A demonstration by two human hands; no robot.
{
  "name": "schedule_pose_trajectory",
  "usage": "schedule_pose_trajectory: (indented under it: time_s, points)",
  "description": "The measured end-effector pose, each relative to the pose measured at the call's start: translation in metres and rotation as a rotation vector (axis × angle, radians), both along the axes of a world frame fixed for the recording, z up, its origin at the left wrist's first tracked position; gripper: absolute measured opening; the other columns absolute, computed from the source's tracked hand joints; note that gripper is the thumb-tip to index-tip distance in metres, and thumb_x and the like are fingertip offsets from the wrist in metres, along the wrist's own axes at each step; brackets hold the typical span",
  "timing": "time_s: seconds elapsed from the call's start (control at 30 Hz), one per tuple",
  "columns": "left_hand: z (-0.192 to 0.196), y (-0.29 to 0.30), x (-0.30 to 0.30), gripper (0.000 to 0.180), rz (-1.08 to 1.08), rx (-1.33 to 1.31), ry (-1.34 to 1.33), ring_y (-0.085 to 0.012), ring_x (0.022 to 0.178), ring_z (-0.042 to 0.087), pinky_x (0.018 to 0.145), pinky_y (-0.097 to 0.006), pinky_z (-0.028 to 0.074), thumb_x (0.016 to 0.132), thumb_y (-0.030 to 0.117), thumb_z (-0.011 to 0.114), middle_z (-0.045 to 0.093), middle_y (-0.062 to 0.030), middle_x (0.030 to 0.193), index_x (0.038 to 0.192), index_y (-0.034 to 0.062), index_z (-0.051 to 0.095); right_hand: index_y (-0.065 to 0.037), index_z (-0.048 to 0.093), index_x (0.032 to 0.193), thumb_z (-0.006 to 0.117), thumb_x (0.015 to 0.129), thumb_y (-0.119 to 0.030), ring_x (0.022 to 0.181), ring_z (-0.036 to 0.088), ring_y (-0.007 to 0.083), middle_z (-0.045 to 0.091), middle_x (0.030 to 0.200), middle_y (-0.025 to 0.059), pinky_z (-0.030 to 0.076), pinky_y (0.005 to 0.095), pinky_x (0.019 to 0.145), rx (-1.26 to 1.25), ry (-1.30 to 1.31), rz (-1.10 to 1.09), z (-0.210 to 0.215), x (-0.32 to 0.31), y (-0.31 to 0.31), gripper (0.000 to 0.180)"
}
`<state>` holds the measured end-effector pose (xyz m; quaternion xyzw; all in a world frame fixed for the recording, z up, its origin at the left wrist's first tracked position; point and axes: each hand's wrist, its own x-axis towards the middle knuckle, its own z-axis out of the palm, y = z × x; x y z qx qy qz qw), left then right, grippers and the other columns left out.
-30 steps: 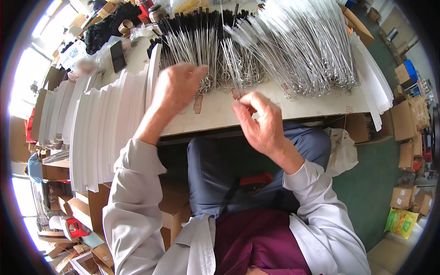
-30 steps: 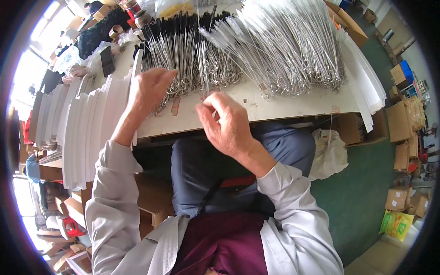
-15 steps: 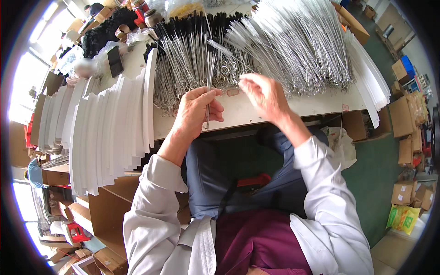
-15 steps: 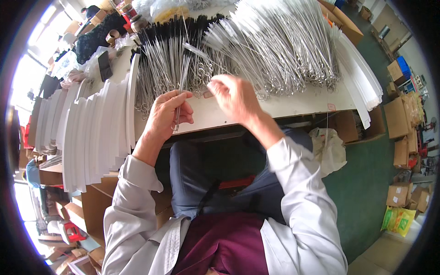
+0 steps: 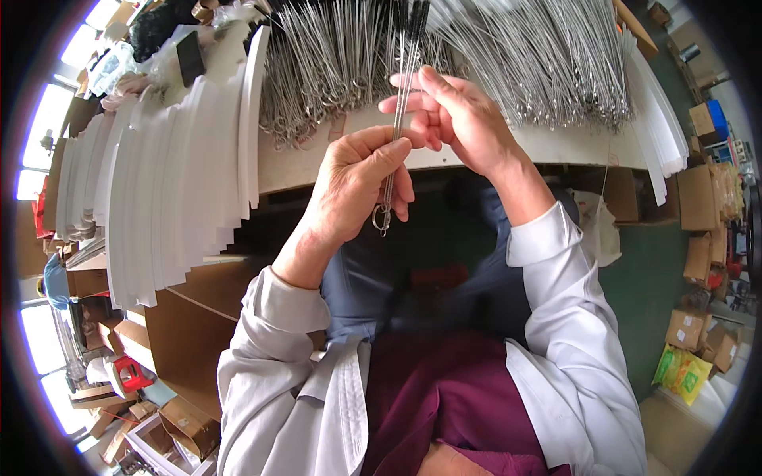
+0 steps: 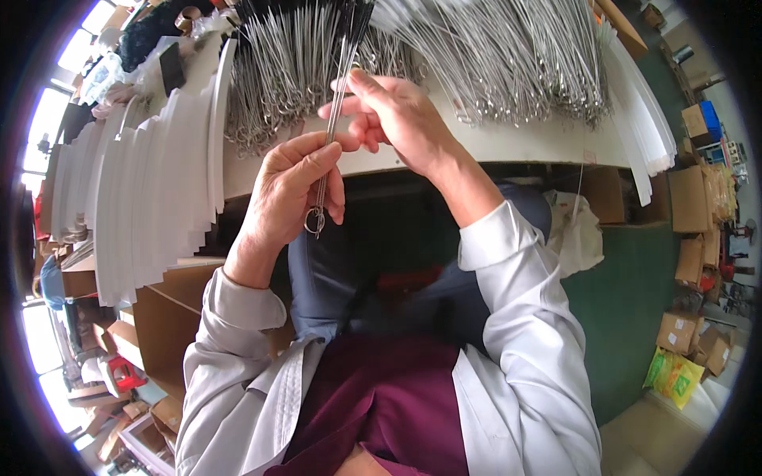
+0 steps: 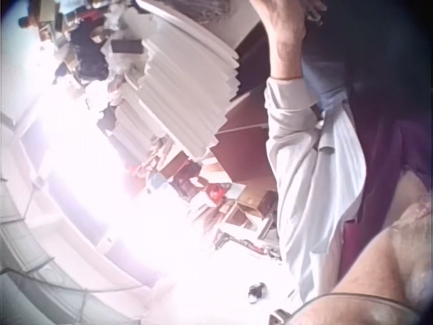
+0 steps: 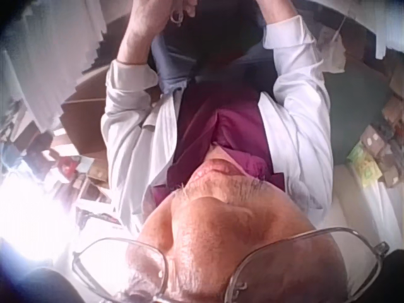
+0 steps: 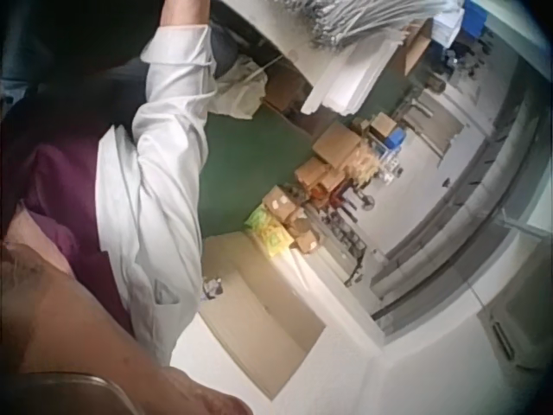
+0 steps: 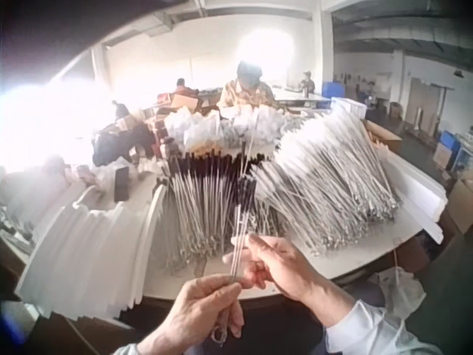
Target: Manually inserting bundles of wire brushes into white cardboard sleeves.
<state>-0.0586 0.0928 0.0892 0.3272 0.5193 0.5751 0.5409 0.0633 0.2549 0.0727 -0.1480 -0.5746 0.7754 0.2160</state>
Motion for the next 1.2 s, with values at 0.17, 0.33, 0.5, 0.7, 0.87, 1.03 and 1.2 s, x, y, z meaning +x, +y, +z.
schedule_pose_trajectory:
  time_s: [0.17,0.33,0.5,0.7,0.87,1.03,1.2]
  points:
    - [-0.012,-0.015,0.009,0.031,-0.028,-0.025,0.011,-0.0114,0.055,0.062,0.053,-0.023,0.050,0.107,0.024,0.056,0.067,-0.0079,0.070,0.119,-0.0037,0.066,0.000,0.067,0.124,0.056,0.107,-0.026,0.061,0.051,0.0050,0.074,0.100,0.0143,0.039,0.0181,0.051,-0.065,-0.013,-0.014,0.001,0.000,-0.012,0.033]
    - [-0.027,-0.027,0.013,0.034,0.014,-0.031,0.052,-0.0134,0.063,0.067,0.059,-0.024,0.052,0.107,0.027,0.057,0.070,-0.0089,0.077,0.119,-0.0030,0.066,0.001,0.068,0.120,0.059,0.105,-0.021,0.062,0.052,0.0048,0.069,0.088,0.0063,0.041,0.0201,0.051,-0.094,-0.049,-0.004,-0.006,-0.014,-0.018,0.028]
    - [-0.038,-0.048,0.016,0.031,0.051,-0.056,0.002,-0.0166,0.070,0.069,0.069,-0.028,0.058,0.104,0.026,0.063,0.072,-0.0118,0.083,0.113,-0.0031,0.069,0.001,0.069,0.117,0.060,0.103,-0.018,0.062,0.053,0.0054,0.069,0.087,0.0056,0.045,0.0225,0.052,-0.060,-0.074,-0.101,-0.010,-0.021,-0.002,0.025]
    - [-0.040,-0.064,0.022,0.034,0.159,-0.052,0.017,-0.0159,0.070,0.069,0.068,-0.028,0.059,0.105,0.027,0.062,0.072,-0.0123,0.082,0.111,-0.0057,0.070,0.002,0.071,0.115,0.060,0.103,-0.018,0.060,0.055,0.0055,0.070,0.086,0.0081,0.048,0.0230,0.051,0.005,-0.077,-0.145,-0.010,-0.026,-0.001,0.025]
    - [-0.047,-0.072,0.024,0.038,0.138,-0.120,-0.157,-0.0207,0.061,0.068,0.061,-0.032,0.058,0.107,0.025,0.050,0.070,-0.0136,0.075,0.112,-0.0072,0.069,0.002,0.072,0.112,0.061,0.103,-0.020,0.059,0.055,0.0053,0.070,0.084,0.0085,0.049,0.0227,0.050,0.139,0.005,-0.151,-0.006,-0.026,-0.011,0.027]
    - [-0.056,-0.074,0.023,0.038,0.117,-0.095,-0.411,-0.0236,0.056,0.066,0.057,-0.034,0.057,0.106,0.019,0.045,0.068,-0.0146,0.070,0.116,-0.0095,0.067,0.000,0.073,0.114,0.060,0.104,-0.022,0.057,0.053,0.0047,0.072,0.084,0.0082,0.047,0.0216,0.050,0.184,0.029,-0.175,0.000,-0.028,-0.016,0.028]
    - [-0.057,-0.070,0.026,0.035,0.094,-0.091,-0.516,-0.0226,0.058,0.068,0.057,-0.032,0.058,0.105,0.019,0.050,0.070,-0.0153,0.074,0.116,-0.0091,0.066,-0.001,0.073,0.115,0.057,0.106,-0.022,0.056,0.052,0.0038,0.074,0.084,0.0072,0.043,0.0194,0.050,0.298,0.082,-0.251,0.010,-0.021,-0.024,0.028]
